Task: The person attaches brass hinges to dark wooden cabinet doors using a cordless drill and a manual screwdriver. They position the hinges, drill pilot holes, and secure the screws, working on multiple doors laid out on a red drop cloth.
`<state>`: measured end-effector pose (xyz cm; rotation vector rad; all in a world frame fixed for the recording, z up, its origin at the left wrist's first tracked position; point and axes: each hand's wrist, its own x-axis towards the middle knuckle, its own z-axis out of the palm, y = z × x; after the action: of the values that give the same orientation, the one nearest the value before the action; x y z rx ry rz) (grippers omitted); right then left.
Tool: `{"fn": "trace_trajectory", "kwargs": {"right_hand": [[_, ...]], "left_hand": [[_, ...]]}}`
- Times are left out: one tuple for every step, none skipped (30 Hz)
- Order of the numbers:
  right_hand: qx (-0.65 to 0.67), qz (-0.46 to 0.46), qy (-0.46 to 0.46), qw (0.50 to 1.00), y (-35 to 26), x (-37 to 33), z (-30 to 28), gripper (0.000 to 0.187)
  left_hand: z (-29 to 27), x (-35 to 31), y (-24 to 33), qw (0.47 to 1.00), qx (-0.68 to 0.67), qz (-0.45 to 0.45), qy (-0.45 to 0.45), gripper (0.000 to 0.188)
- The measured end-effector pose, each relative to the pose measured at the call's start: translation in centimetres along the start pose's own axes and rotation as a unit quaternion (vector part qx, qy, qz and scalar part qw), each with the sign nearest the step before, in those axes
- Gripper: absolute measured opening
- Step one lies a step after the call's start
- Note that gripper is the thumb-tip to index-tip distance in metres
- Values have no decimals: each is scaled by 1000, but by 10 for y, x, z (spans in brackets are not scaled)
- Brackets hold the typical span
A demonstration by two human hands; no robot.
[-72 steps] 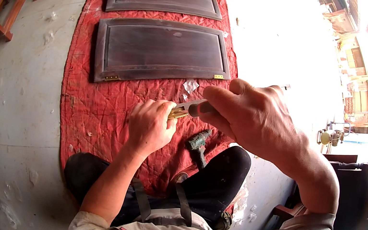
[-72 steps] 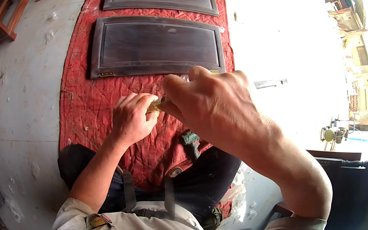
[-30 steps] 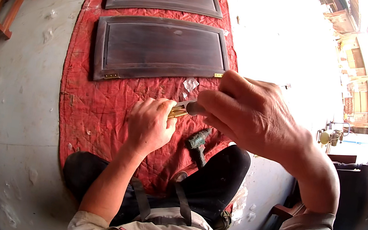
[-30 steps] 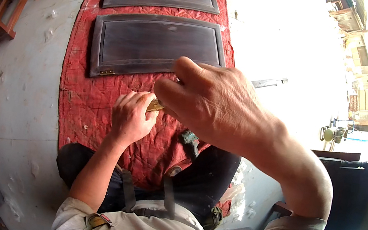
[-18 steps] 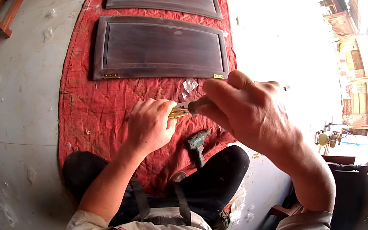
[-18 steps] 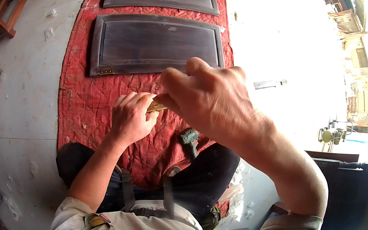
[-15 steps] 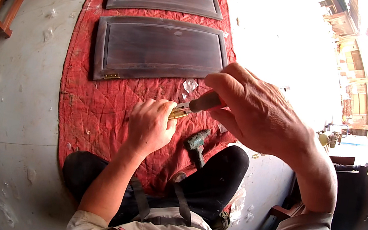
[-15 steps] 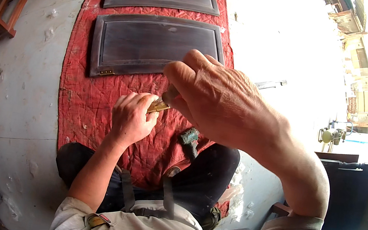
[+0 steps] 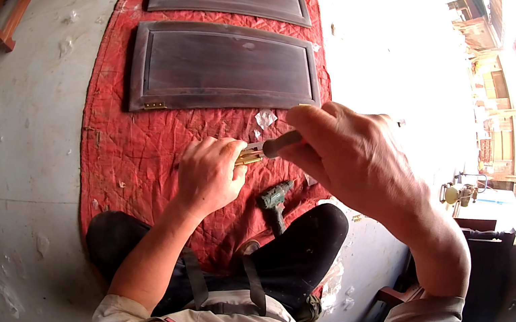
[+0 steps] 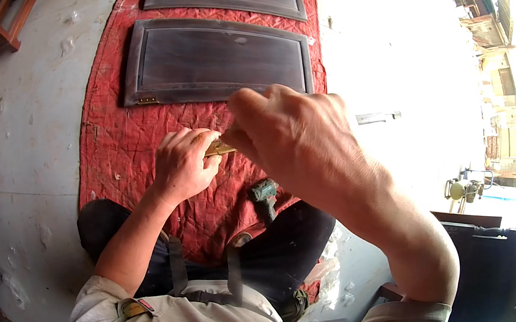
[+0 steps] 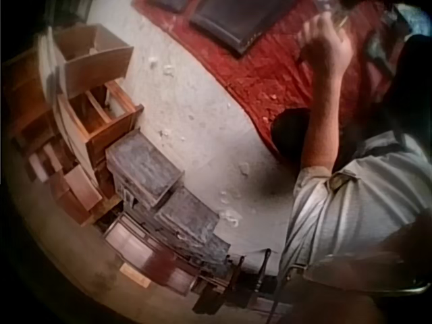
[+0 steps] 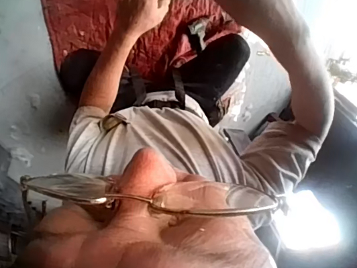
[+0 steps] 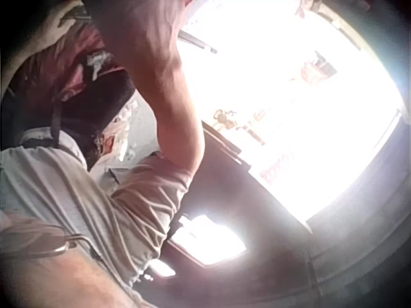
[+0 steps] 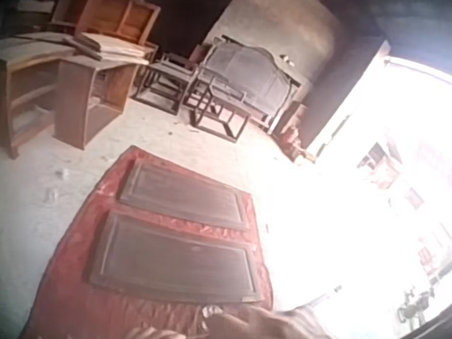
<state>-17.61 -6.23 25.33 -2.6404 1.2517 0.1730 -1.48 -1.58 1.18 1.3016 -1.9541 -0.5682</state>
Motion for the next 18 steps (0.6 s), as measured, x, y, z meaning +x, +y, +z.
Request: {"fn": "trace_trajectory", "kwargs": {"right_hand": [[1,-4,11,1000,3,0,1,17],[2,-8,23,1000,5,-1,2,18],[5,-14,35,999,8,0,4,18],[6,-52,71,996,10,0,8,19],[-1,-48,57,997,9,2,8,19],[-11,-42,42,998,8,2,6,19],[-21,-36,28,999,6,2,4,19],[-29,30,-25,999,-4,3,-1,17],[-34,36,-19,999,-3,3,0,17],[-39,41,-12,998,-1,2,0,17],[-44,47,-6,998,-1,2,1,16],[-34,-10,61,998,5,0,6,18],[-25,-20,73,997,6,0,9,19],[-16,-32,85,996,7,1,13,20],[-9,-42,96,994,7,0,14,22],[-10,-18,64,998,1,-3,10,22],[-11,5,33,999,-2,-4,7,22],[-14,6,38,999,-1,-5,7,23]], "left_hand": [[0,0,0,1000,-1,1,-3,41],[0,0,1,1000,-3,2,-1,41],[0,-1,0,1000,-3,2,0,41],[0,-2,-1,1000,-4,2,1,41],[-1,-3,-2,1000,1,-1,-2,41],[-2,-2,-1,1000,2,-3,-2,41],[-2,-1,0,1000,4,-6,-3,41],[-2,-1,1,1000,1,-4,-1,41],[-2,0,2,1000,1,-2,0,41],[-2,0,2,1000,0,0,1,40],[-2,0,2,1000,0,2,3,40],[-1,-1,1,1000,0,4,4,40],[-1,-2,1,1000,-1,6,4,40],[-1,-3,-1,1000,2,5,4,40],[-1,-3,-1,1000,2,4,6,40],[-1,-2,0,1000,1,4,8,40],[0,-2,1,1000,-1,5,7,40],[-1,-1,2,1000,0,6,6,40]]}}
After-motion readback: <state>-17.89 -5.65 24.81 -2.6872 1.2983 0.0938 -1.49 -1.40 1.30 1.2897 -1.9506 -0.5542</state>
